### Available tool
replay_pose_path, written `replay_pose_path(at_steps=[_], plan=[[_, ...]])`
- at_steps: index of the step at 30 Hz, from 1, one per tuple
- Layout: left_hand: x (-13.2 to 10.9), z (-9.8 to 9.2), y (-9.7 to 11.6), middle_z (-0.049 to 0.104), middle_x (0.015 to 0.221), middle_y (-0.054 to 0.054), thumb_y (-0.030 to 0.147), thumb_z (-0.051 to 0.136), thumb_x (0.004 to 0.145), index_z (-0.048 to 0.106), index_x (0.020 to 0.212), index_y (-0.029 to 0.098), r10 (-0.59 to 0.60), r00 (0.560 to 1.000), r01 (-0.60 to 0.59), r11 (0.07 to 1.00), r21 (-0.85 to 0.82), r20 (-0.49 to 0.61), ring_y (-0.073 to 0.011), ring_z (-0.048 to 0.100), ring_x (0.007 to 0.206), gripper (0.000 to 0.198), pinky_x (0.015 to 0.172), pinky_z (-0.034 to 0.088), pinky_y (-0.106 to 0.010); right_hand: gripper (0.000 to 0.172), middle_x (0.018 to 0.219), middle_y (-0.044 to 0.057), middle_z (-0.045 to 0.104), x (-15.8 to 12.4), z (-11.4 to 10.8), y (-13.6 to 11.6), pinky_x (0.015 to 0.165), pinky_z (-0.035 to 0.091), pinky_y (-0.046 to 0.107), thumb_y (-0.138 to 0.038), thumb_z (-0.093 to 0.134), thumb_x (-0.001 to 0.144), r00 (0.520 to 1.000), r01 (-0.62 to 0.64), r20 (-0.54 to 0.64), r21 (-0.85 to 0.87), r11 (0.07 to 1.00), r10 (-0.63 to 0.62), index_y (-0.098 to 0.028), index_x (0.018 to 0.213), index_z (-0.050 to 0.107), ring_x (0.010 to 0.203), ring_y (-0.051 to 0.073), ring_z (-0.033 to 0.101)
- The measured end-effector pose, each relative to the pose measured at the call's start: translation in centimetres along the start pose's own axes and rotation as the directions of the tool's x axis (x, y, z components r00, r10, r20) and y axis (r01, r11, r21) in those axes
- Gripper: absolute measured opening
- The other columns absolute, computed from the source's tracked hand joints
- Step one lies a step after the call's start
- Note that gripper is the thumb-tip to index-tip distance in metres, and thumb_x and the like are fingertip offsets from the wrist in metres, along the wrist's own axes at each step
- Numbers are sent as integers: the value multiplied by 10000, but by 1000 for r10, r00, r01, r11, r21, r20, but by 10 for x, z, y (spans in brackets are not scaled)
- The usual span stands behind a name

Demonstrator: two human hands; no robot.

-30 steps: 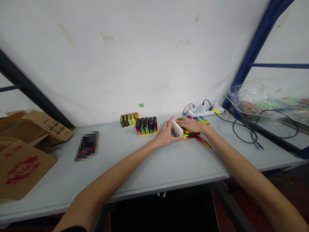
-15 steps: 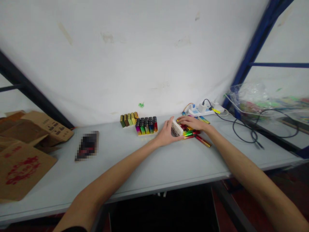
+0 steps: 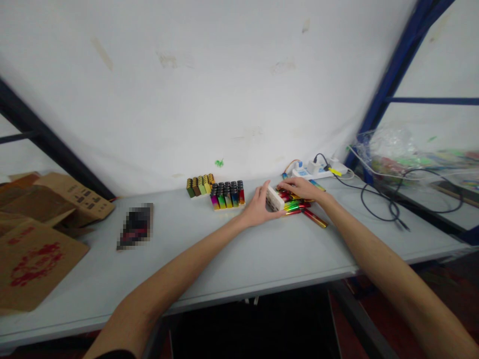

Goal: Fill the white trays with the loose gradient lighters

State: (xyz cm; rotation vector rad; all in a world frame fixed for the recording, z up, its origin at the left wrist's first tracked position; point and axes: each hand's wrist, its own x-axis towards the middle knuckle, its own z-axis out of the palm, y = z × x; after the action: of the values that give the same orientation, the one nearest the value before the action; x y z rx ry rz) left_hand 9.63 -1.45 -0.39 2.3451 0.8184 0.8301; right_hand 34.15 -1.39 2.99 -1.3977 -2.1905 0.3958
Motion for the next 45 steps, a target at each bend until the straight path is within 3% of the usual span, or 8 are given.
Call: replay_pose_path(at_steps=[14, 19, 24, 27, 30, 37, 45], plan=[[1, 1, -2, 380, 1518, -190, 571, 830, 728, 120, 1633, 229, 9, 1000, -9, 1000, -6, -2, -373, 406, 1438, 1200, 1205, 333, -510, 549, 916, 89, 777, 0, 0, -8, 784, 449, 304, -552, 420, 1012, 992, -87, -89, 3, 996, 87, -131, 938, 765, 822, 229, 670], [0, 1, -2, 376, 1520, -196, 589, 815, 738, 117, 1632, 216, 14, 1000, -14, 1000, 4, -1, -368, 419, 1431, 1194, 1203, 340, -506, 566, 925, 112, 780, 0, 2, -23, 798, 457, 309, -495, 346, 1053, 997, -34, -67, -71, 997, 29, -126, 935, 758, 834, 237, 686], [1, 2, -3, 368, 1538, -197, 567, 828, 730, 110, 1629, 227, 32, 999, -32, 999, 6, -11, -363, 401, 1450, 1200, 1215, 327, -505, 414, 986, 137, 775, 6, 20, -38, 795, 450, 293, -351, 407, 1037, 996, 29, -76, -215, 976, -46, -132, 959, 750, 859, 229, 678], [1, 3, -3, 370, 1540, -197, 543, 835, 728, 108, 1630, 221, 36, 999, -36, 999, 7, -17, -364, 391, 1458, 1203, 1217, 327, -505, 276, 1015, 161, 768, 8, 33, -44, 770, 439, 283, -237, 493, 975, 999, 25, -38, -255, 967, -35, -112, 982, 739, 882, 237, 681], [1, 3, -3, 369, 1545, -188, 526, 838, 729, 108, 1631, 241, 38, 999, -38, 999, 2, -19, -371, 396, 1453, 1195, 1213, 329, -519, 262, 999, 171, 762, 9, 38, -47, 745, 427, 277, -197, 487, 966, 1000, -5, -14, -257, 967, 1, -95, 985, 728, 863, 234, 680], [1, 2, -2, 384, 1526, -193, 549, 830, 730, 113, 1630, 222, 35, 999, -35, 999, -3, -13, -371, 409, 1445, 1196, 1209, 343, -512, 304, 1046, 170, 742, 10, 37, -39, 774, 436, 281, -231, 431, 1009, 997, -15, 68, -249, 968, 33, -105, 1055, 704, 902, 234, 677], [0, 3, -1, 366, 1543, -189, 534, 831, 739, 92, 1635, 235, 48, 999, -48, 999, -1, -18, -366, 385, 1465, 1199, 1231, 309, -516, 290, 1091, 179, 694, 13, 45, -20, 871, 459, 346, -235, 469, 975, 992, 117, 74, -308, 944, -98, -103, 1122, 682, 962, 262, 636]])
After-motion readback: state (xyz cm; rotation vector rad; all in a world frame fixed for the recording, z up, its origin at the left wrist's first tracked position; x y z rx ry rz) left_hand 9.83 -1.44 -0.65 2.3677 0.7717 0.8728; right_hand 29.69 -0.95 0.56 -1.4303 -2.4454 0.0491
